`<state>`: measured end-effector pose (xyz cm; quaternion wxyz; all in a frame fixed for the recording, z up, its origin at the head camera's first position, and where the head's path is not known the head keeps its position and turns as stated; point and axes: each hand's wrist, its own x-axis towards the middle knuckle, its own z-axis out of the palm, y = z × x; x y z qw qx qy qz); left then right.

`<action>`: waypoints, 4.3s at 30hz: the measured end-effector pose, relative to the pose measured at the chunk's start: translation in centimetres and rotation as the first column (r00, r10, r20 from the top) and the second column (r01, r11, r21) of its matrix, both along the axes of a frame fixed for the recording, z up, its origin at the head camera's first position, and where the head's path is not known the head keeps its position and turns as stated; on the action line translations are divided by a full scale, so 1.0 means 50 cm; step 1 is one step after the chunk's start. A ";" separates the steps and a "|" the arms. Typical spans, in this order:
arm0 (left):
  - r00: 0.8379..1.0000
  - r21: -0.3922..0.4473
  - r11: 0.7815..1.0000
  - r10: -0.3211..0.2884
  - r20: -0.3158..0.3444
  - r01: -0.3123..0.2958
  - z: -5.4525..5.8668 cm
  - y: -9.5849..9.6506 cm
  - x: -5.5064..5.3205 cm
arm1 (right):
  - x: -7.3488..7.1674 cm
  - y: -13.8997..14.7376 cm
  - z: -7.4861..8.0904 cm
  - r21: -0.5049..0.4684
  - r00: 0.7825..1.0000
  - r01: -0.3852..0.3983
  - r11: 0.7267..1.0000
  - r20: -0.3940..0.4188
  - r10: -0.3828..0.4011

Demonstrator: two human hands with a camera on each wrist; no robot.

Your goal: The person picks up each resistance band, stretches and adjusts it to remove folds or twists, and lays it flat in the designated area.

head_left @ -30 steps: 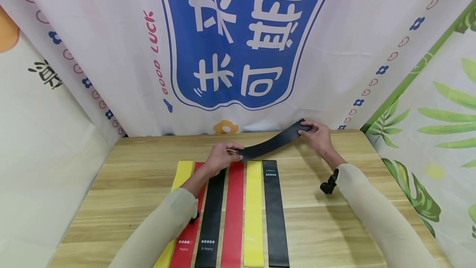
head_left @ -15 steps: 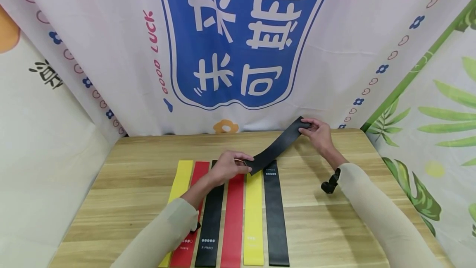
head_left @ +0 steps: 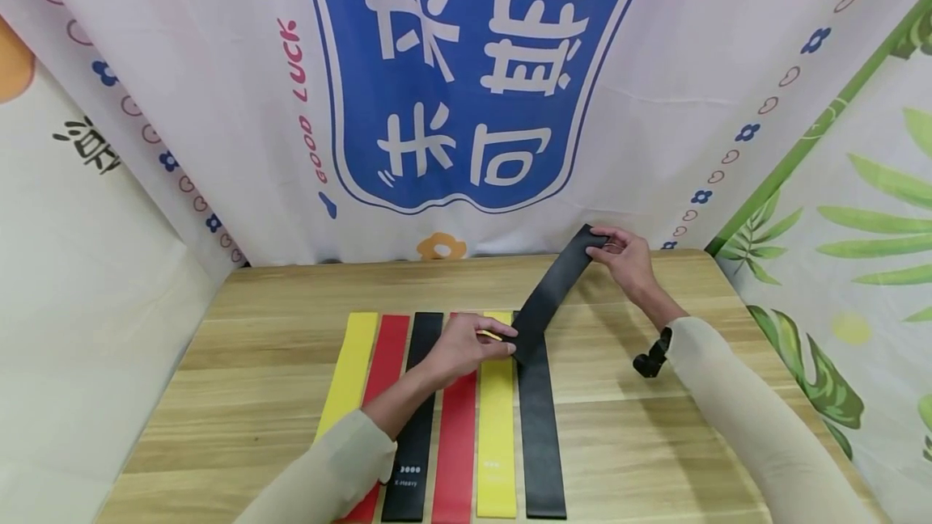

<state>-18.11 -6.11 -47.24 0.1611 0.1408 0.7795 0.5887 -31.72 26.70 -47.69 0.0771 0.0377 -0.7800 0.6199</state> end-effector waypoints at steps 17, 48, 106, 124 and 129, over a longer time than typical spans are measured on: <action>0.991 -0.044 0.990 -0.131 -0.018 0.130 0.009 0.058 0.060 | 0.020 0.001 0.010 0.105 0.996 -0.080 0.991 0.037 0.076; 0.948 0.033 0.951 -0.309 0.078 0.307 -0.011 0.146 0.163 | 0.076 0.014 -0.025 0.189 0.921 -0.369 0.910 0.207 0.331; 0.856 -0.005 0.870 -0.483 0.184 0.493 -0.069 0.163 0.223 | 0.114 -0.007 -0.099 0.418 0.884 -0.457 0.785 0.114 0.454; 0.801 0.087 0.866 -0.491 0.343 0.493 -0.057 0.151 0.227 | 0.121 -0.012 -0.097 0.524 0.885 -0.410 0.747 0.030 0.465; 0.782 0.088 0.847 -0.520 0.344 0.525 -0.047 0.145 0.222 | 0.127 -0.012 -0.094 0.521 0.882 -0.414 0.746 0.026 0.471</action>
